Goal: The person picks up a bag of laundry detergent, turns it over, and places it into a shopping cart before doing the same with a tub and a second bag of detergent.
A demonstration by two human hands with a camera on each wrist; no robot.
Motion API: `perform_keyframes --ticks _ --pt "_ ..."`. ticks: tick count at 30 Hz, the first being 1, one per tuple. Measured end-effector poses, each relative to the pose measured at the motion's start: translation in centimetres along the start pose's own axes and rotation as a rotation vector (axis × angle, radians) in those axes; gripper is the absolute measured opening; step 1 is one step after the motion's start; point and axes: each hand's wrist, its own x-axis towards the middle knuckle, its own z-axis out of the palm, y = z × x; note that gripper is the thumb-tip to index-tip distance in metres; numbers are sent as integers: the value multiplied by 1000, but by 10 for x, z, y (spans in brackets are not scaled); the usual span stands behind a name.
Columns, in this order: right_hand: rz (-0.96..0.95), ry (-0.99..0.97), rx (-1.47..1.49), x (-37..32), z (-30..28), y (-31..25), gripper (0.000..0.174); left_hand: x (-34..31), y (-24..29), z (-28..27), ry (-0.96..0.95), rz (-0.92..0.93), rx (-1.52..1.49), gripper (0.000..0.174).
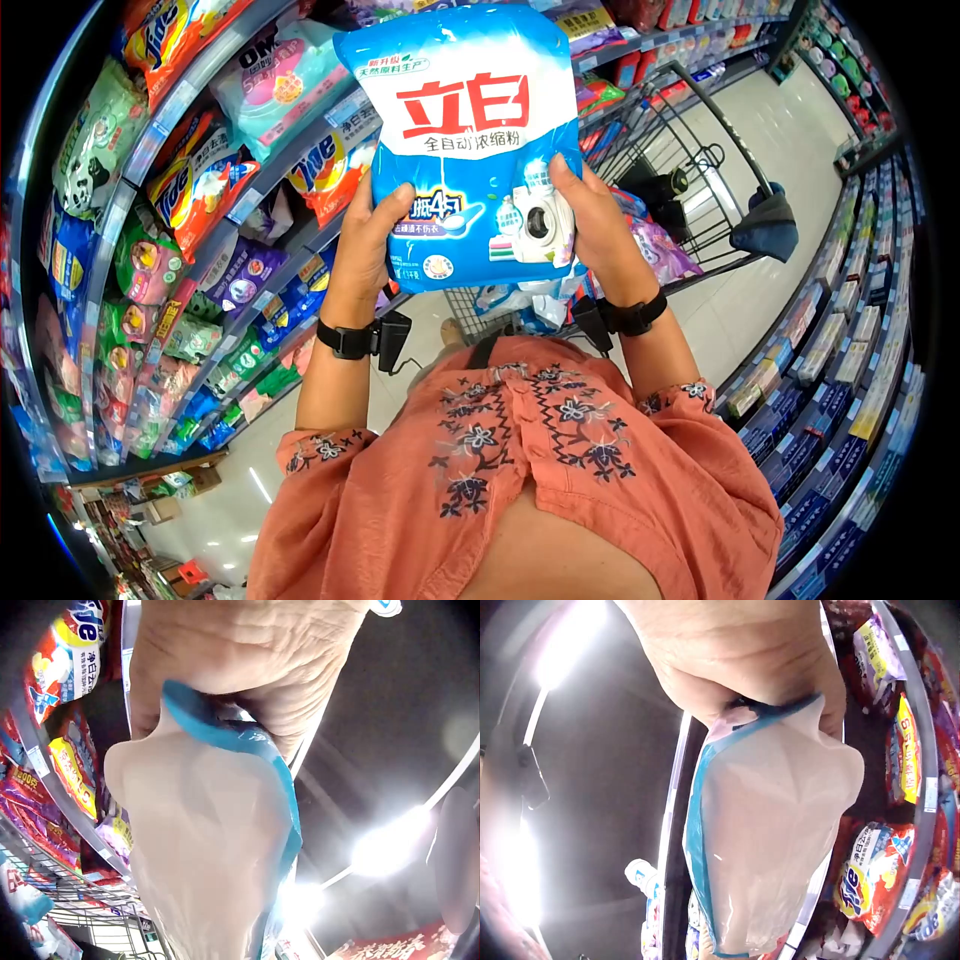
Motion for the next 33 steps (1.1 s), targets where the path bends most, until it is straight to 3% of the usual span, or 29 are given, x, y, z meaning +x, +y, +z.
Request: perform_keyframes --ticks 8,14,24,28,31,33 --pt "29 11 56 2 11 -5 41 -9 11 5 77 120 7 55" --pt "18 -144 83 5 19 -19 42 -14 32 10 79 215 45 56" --pt "-118 -148 109 6 47 -22 41 -28 75 12 38 311 126 58" --pt "-189 -137 38 12 91 -30 46 -27 104 -13 44 363 131 62" --pt "-213 -134 10 21 117 -34 48 -23 123 -38 23 424 232 82" --pt "-223 -156 -3 24 135 -37 49 -29 141 -42 -82 386 122 92"
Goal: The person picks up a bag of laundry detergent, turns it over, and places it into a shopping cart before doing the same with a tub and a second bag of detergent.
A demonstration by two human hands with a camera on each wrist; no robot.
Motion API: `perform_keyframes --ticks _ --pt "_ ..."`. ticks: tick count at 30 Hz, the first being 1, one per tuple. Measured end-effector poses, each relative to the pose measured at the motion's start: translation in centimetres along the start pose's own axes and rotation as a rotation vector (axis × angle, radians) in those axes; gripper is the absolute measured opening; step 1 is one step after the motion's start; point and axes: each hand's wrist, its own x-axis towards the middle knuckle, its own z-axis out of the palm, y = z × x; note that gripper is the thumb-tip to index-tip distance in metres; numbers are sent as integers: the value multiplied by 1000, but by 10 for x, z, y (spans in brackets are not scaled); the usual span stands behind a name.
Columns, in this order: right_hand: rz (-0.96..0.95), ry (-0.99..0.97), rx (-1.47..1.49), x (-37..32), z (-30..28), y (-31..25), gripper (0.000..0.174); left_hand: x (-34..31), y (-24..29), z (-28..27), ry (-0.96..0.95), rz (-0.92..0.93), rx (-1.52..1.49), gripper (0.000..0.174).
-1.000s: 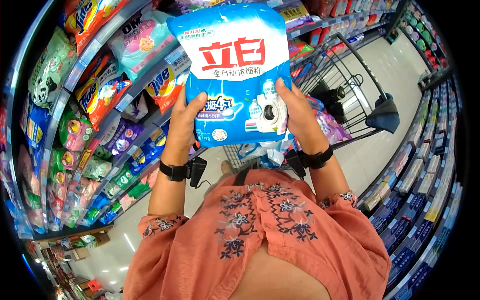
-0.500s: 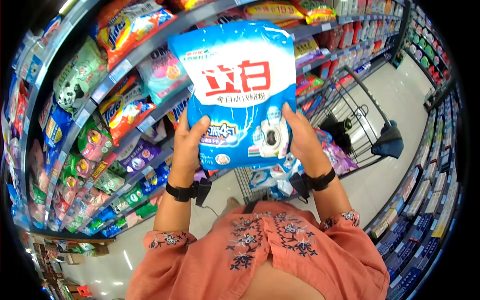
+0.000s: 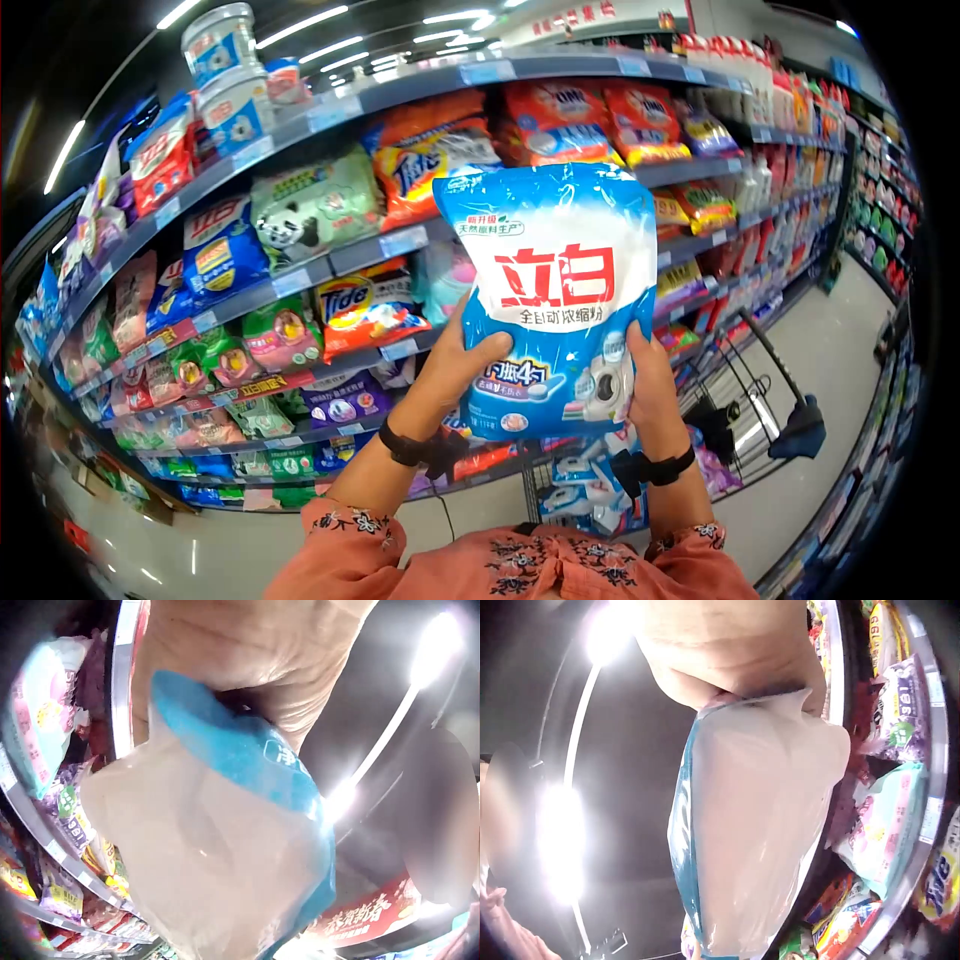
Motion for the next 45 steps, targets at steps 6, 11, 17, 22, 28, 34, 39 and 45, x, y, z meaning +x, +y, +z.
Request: perform_keyframes --ticks 6,11,17,22,28,34,39,45 --pt "8 -146 15 30 73 -13 45 0 67 -29 73 105 67 66" --pt "-80 -471 -65 67 134 -46 44 30 146 -57 151 260 141 49" --pt "-133 -613 -177 86 189 -49 56 68 209 -95 68 336 88 43" --pt "-122 -496 -111 57 187 -17 64 45 194 -99 29 259 83 43" --pt "-102 -251 -252 -8 139 22 75 18 148 -79 -46 246 231 47" --pt "-110 76 -170 -37 86 38 50 57 63 -58 -248 -190 61 56" --pt "532 385 -108 -121 27 60 62 1 -68 -50 -382 -812 -180 61" --pt "809 513 157 -185 -22 91 61 -65 -175 -48 -390 -1345 -405 51"
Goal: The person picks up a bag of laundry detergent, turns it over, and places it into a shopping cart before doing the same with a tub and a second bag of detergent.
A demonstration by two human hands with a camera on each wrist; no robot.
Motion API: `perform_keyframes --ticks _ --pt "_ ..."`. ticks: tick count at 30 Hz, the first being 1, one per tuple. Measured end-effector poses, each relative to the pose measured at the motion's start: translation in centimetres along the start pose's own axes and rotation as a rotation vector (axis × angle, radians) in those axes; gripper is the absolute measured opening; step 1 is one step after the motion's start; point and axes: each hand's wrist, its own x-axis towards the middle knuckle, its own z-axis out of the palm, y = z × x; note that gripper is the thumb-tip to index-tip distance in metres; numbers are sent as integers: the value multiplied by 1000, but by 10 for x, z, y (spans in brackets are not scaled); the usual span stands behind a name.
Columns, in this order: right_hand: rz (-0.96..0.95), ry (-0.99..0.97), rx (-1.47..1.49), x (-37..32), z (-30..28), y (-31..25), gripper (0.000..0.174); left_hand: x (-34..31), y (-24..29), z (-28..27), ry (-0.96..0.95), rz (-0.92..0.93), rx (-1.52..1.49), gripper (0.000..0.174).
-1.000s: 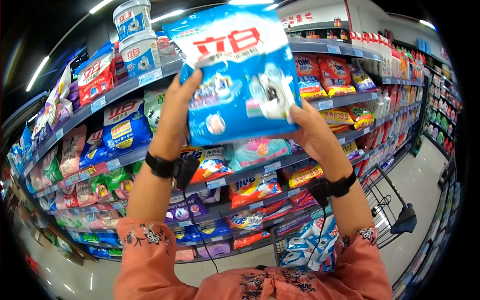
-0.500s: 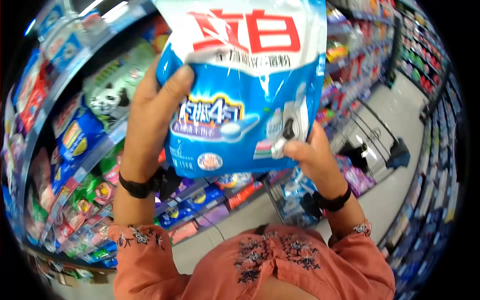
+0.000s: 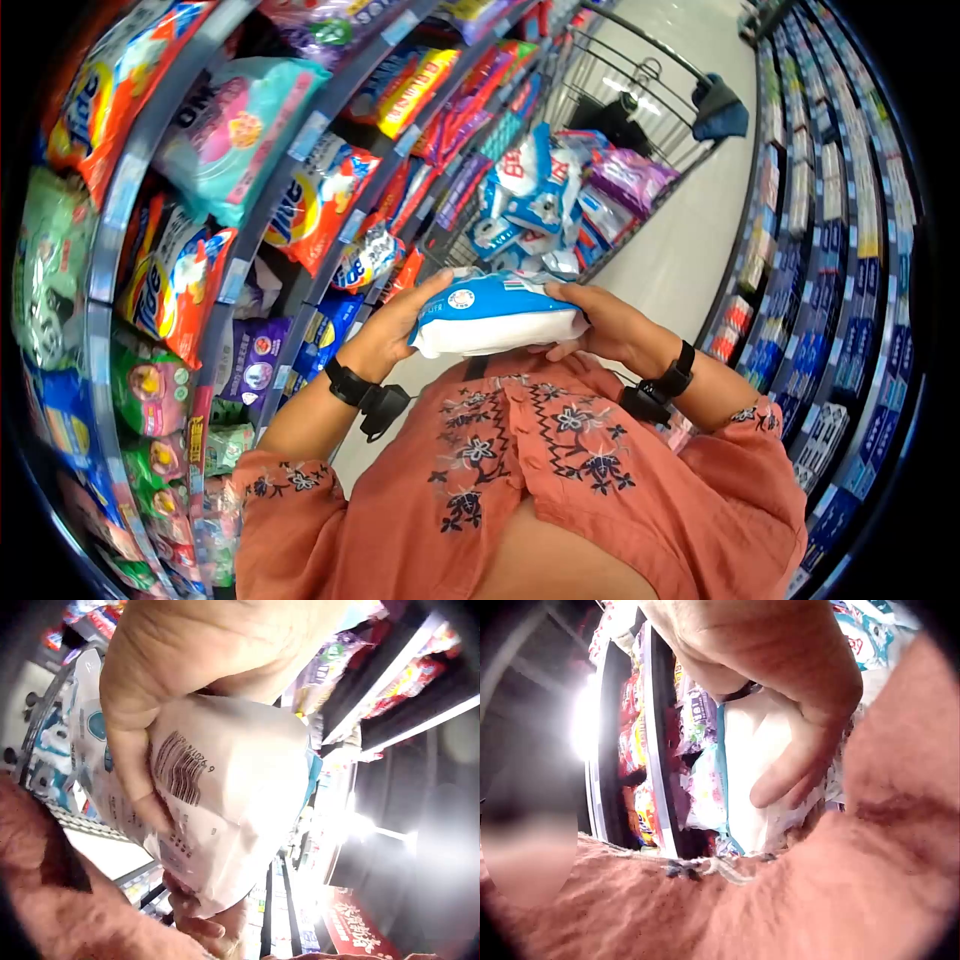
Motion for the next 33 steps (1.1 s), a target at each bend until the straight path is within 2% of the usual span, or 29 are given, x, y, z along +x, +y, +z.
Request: perform_keyframes --ticks 3,4,7,9,11,12,15,20,21,23,24,27,29,30,31,32,33 --pt "63 4 42 1 -13 -1 62 5 -6 7 52 -100 -43 52" --pt "15 44 18 -1 -10 -5 62 5 0 12 51 -68 -4 52" --pt "-83 -19 -46 -3 -11 -20 64 -6 17 33 100 110 102 55" --pt "-137 -34 -78 -3 -12 -21 66 -4 18 36 131 148 58 52" --pt "-148 -46 -93 -1 -16 -21 66 6 3 23 175 72 37 50" --pt "-124 -4 -76 -2 -16 -19 65 7 -3 20 159 56 85 37" --pt "-11 18 26 2 -24 -15 63 14 -4 11 172 -5 -6 43" --pt "37 -29 130 9 -35 -10 51 20 -20 6 136 -39 -138 42" --pt "38 22 114 10 -36 -7 47 29 -26 -5 134 -70 -137 43" --pt "1 19 42 8 -38 -8 45 24 -18 10 106 16 -48 43" --pt "-52 10 20 5 -35 -14 49 23 -10 18 97 81 1 43" --pt "-278 -73 -175 -4 -28 -51 47 18 26 42 110 274 208 47" --pt "-488 9 -293 -25 1 -81 49 0 59 80 125 462 312 51" --pt "-600 -40 -349 -35 9 -93 51 -6 72 90 80 579 328 52" --pt "-709 22 -455 -47 20 -103 59 -20 86 103 117 606 407 64" --pt "-730 24 -527 -61 22 -113 62 -29 92 114 115 749 422 66" --pt "-814 -43 -449 -64 24 -115 67 -37 97 123 109 898 438 67"
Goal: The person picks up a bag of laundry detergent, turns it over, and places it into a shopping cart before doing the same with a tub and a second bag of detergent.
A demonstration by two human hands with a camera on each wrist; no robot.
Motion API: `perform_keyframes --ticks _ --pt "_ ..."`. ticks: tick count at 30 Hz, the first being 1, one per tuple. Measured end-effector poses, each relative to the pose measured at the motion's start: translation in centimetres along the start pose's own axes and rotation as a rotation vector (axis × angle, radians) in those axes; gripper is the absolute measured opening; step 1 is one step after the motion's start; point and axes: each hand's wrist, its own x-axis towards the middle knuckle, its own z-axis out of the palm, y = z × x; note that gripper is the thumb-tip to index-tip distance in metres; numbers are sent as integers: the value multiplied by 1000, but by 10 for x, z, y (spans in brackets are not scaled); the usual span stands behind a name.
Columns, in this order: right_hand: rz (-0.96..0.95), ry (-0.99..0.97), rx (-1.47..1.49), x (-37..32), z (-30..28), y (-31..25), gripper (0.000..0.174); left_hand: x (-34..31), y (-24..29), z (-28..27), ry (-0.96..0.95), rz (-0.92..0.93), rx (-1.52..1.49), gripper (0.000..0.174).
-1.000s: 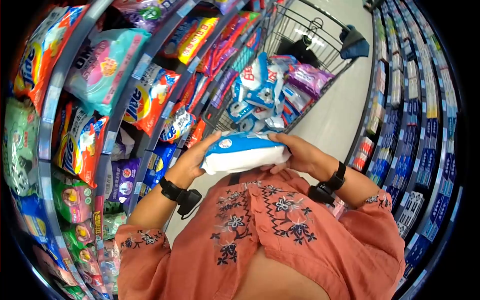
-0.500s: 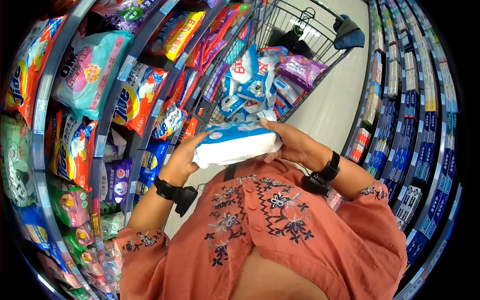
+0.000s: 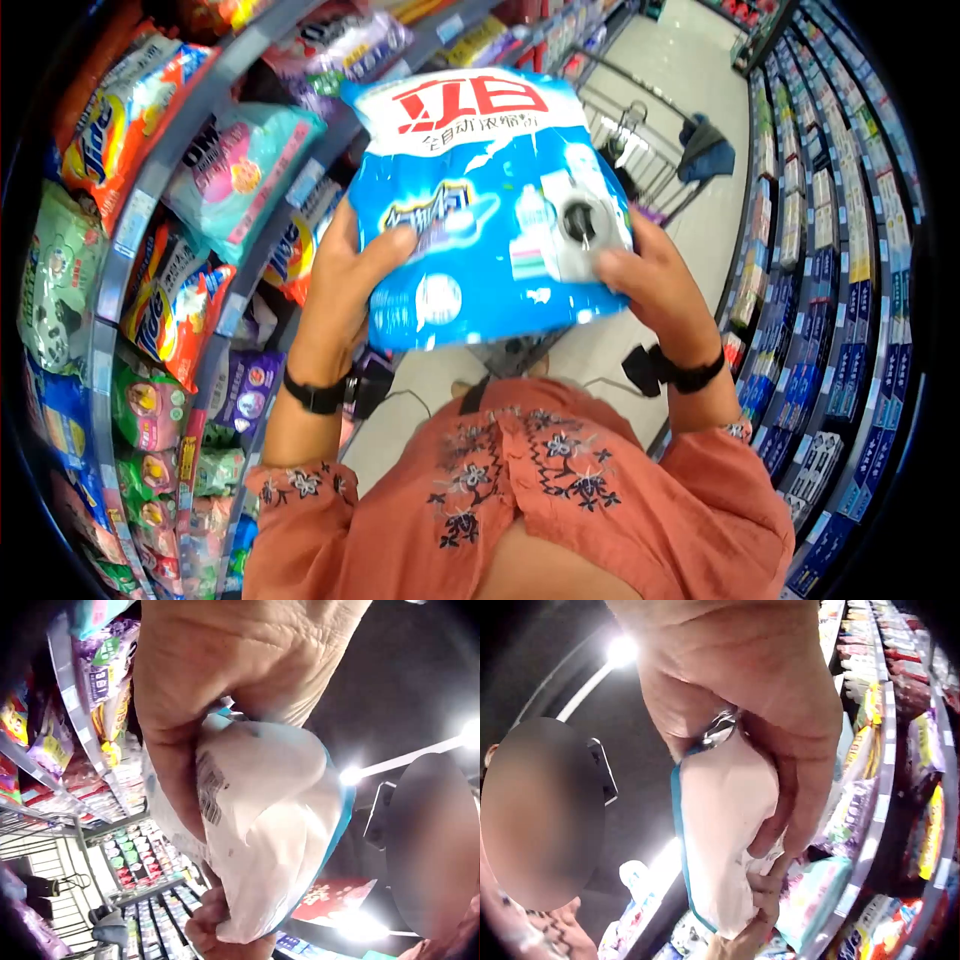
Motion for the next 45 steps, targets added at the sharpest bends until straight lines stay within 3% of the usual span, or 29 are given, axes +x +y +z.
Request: perform_keyframes --ticks 1,2,4,5,6,9,12,18,22,24,26,30,32,33,36,42,45 --pt "-90 -19 91 0 0 -5 72 -1 13 -6 -23 -4 -14 66" --pt "67 70 234 17 -11 4 72 6 10 -12 -84 -1 -223 67" --pt "-12 -66 348 26 -10 2 68 22 4 -22 -253 -106 -517 68" --pt "-63 -46 354 31 1 3 61 31 -5 -26 -256 -63 -422 69" --pt "-64 84 124 42 4 12 59 33 -4 -13 -190 -31 -217 69" --pt "148 95 154 38 10 32 58 27 -26 -13 -192 -215 -259 69" --pt "226 95 232 27 10 58 56 7 -40 -18 -110 -299 -281 66" --pt "0 81 72 28 35 28 58 -12 -21 -23 8 -80 -231 66" --pt "-83 -11 -23 31 54 10 62 -4 3 -54 -71 40 -318 69" --pt "-125 -30 -91 32 64 14 61 -9 9 -54 48 32 -108 59" --pt "-163 -44 -162 30 74 20 61 -17 6 -61 97 112 -119 53" --pt "-85 -75 -45 30 96 12 53 -33 19 -74 193 102 -38 46" --pt "-96 -57 -152 37 99 14 44 -37 35 -81 253 101 37 44" --pt "-114 -63 -102 39 106 9 43 -38 38 -90 184 141 1 45" --pt "-129 -106 7 43 126 -11 43 -50 71 -101 160 185 69 59" --pt "-275 -210 282 59 183 -89 42 -81 183 -108 173 482 139 87" --pt "-412 -390 308 72 209 -135 42 -101 213 -121 190 524 348 105"
